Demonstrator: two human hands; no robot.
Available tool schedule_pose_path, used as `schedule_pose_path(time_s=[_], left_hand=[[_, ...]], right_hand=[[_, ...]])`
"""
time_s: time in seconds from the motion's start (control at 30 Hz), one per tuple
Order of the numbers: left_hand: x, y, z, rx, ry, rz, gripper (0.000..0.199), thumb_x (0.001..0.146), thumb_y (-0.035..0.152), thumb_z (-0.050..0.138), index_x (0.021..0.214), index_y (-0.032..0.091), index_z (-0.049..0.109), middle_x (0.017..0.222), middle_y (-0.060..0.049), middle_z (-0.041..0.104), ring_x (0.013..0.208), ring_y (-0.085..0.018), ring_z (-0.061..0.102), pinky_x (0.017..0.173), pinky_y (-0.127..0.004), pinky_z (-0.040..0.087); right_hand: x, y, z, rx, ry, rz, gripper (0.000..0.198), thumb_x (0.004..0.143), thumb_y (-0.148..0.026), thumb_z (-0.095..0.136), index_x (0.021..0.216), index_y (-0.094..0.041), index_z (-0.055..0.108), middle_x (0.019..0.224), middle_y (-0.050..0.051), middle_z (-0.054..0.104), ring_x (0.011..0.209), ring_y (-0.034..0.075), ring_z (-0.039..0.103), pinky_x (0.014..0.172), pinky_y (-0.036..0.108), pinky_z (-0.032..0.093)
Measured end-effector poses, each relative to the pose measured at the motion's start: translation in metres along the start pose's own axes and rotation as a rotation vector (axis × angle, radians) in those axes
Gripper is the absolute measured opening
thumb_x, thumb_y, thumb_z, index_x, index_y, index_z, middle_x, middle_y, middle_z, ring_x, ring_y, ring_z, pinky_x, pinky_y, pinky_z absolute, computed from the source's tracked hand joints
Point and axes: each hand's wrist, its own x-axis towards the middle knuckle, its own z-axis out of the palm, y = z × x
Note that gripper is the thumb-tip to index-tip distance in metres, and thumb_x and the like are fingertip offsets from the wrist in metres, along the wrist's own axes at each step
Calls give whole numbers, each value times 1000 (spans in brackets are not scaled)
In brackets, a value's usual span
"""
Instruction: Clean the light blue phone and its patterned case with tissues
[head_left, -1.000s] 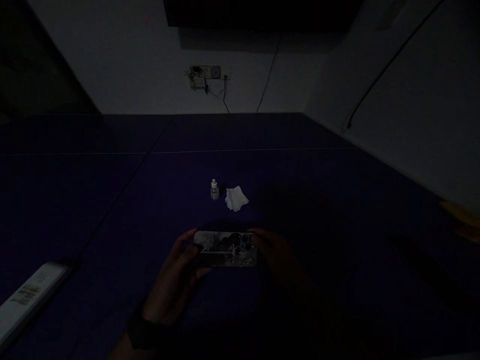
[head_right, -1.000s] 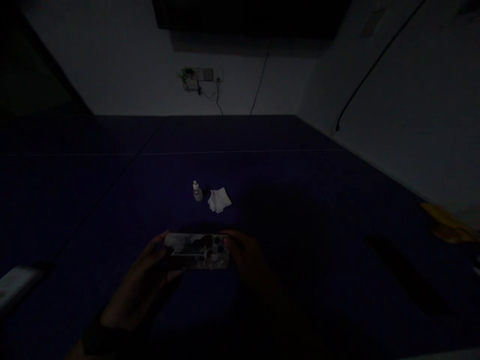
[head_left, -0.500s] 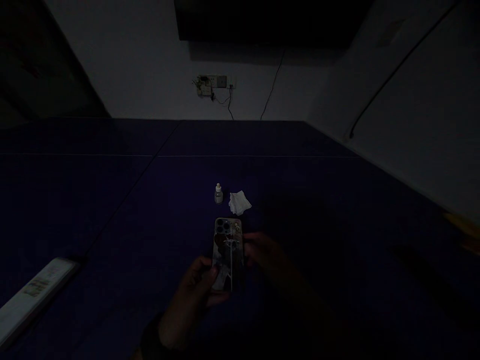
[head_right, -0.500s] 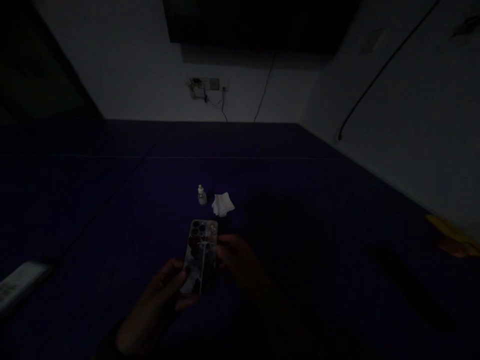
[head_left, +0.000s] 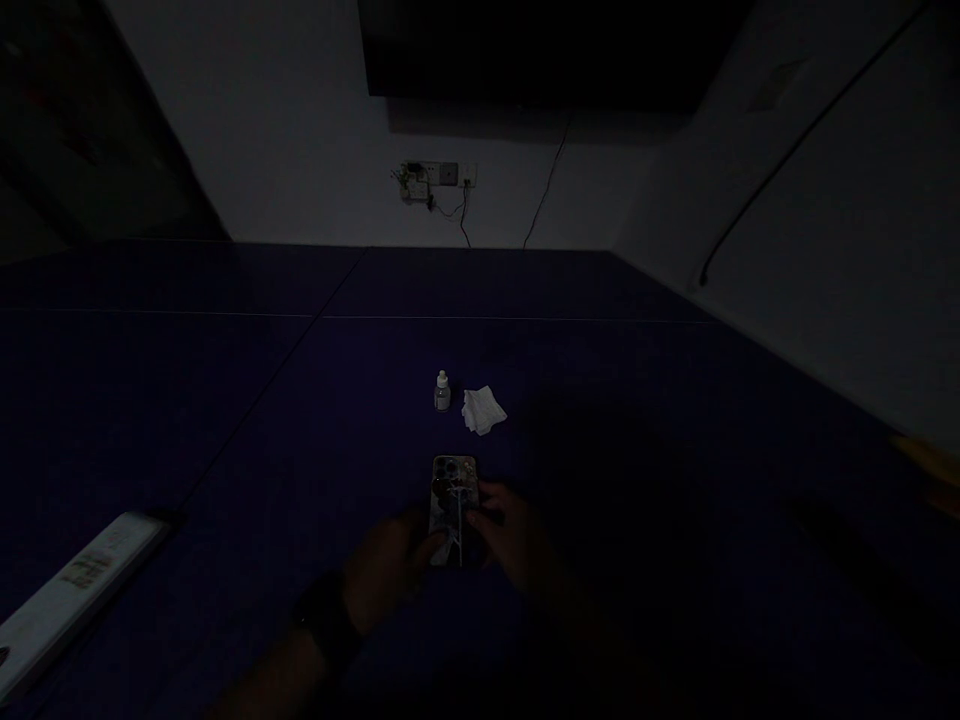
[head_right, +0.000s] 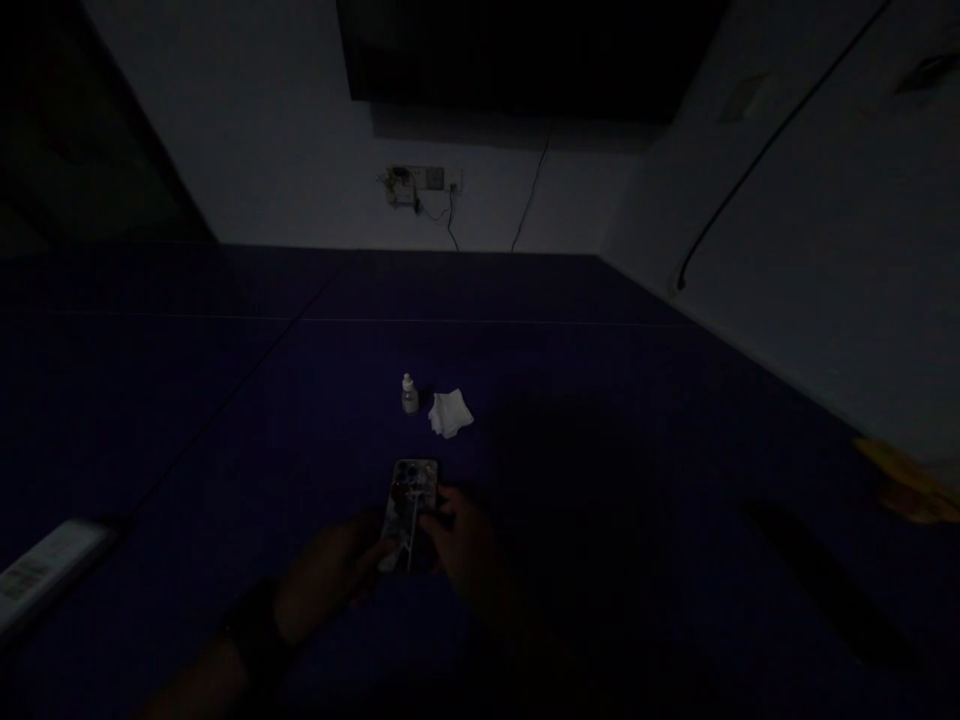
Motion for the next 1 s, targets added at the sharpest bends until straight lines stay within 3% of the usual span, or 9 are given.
schedule_pose_path(time_s=[0.17,0.27,0.33,0.4,0.6,1.0], left_hand=[[0,8,-1,307,85,74,16,91,35,61,91,22,71,94,-11,77,87,-30,73,71,-33,46],[-6,10,5,424,84,74,20,96,33,55,102,23,71,104,-13,77,90,-31,74,73,-34,46],[-10,11,8,482,81,70,23,99,34,51,105,23,71,106,-13,76,90,-30,74,73,-34,47],[-13,11,11,531,79,69,24,101,34,50,107,23,70,107,-13,76,91,-30,74,73,-34,48],[-16,11,15,603,98,74,26,103,34,48,111,23,69,108,-13,76,91,-31,75,72,-34,49],[-20,5,21,670,139,89,25,103,36,48,113,24,67,110,-12,77,92,-28,75,70,-30,47]], right_hand=[[-1,2,1,-120,13,-56,46,86,-30,62,130,-17,62,110,12,68,77,23,71,51,29,58],[-1,3,0,-192,41,-121,42,85,-25,65,126,-18,66,115,13,68,100,29,69,77,37,61],[-1,4,0,-237,55,-162,41,83,-22,67,123,-19,69,116,13,68,110,30,65,96,42,55],[-1,4,-1,-274,57,-186,41,83,-21,67,124,-19,69,116,13,67,110,30,65,102,43,52],[-1,4,-1,-353,62,-196,37,85,-24,66,122,-20,70,111,11,70,99,28,69,87,41,58],[-3,-2,0,-431,66,-245,27,85,-27,67,111,-21,73,96,9,74,84,25,73,69,33,58]])
